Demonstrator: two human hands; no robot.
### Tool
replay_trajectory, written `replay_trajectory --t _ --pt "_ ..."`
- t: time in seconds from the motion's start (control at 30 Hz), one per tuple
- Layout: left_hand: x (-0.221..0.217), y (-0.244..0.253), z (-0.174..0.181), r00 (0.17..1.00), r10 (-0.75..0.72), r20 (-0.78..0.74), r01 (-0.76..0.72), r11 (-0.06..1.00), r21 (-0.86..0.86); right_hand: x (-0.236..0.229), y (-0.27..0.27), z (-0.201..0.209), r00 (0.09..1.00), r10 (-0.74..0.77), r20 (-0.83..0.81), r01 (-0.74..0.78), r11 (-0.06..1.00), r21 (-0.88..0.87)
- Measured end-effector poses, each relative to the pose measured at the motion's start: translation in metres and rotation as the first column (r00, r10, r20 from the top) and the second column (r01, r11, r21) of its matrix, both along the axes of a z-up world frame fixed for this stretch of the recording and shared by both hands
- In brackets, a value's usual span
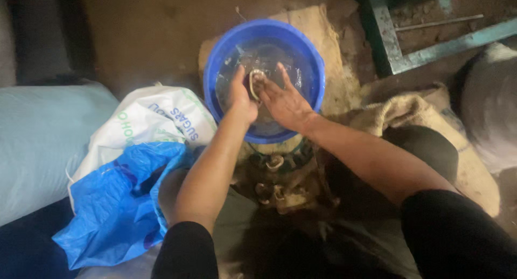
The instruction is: The person washes round brown fruits in a blue basin of water, rubbing them by hand and placing them into a sack.
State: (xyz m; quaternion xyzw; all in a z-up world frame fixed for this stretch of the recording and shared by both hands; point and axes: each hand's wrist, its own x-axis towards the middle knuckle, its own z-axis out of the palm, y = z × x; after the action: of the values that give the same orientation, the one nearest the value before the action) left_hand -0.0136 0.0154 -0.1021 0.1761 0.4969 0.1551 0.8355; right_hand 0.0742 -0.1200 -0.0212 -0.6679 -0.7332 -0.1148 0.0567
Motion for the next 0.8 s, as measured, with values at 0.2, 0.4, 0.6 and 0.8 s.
replay_trajectory --t 0.2,0.4,0.6,0.8 --pt "-0.002 -0.003 0.022 0.961 -0.114 0.253 0.084 0.989 0.125 0.006 0.027 -0.009 0.242 -0.374 -0.895 0.244 0.916 -0.317" --pt "0.003 -0.003 0.036 0.989 0.038 0.143 -0.054 0.992 0.11 -0.006 0.008 0.012 0.537 -0.167 -0.827 0.167 0.982 -0.09" --pt "-0.014 0.006 0.02 0.994 -0.043 0.102 0.045 0.999 -0.017 0.006 0.002 0.022 0.948 0.162 -0.272 -0.118 0.978 0.169" --pt "-0.014 0.007 -0.022 0.984 -0.159 0.077 0.151 0.983 0.1 0.004 0.012 -0.004 0.714 -0.16 -0.682 0.02 0.978 -0.208"
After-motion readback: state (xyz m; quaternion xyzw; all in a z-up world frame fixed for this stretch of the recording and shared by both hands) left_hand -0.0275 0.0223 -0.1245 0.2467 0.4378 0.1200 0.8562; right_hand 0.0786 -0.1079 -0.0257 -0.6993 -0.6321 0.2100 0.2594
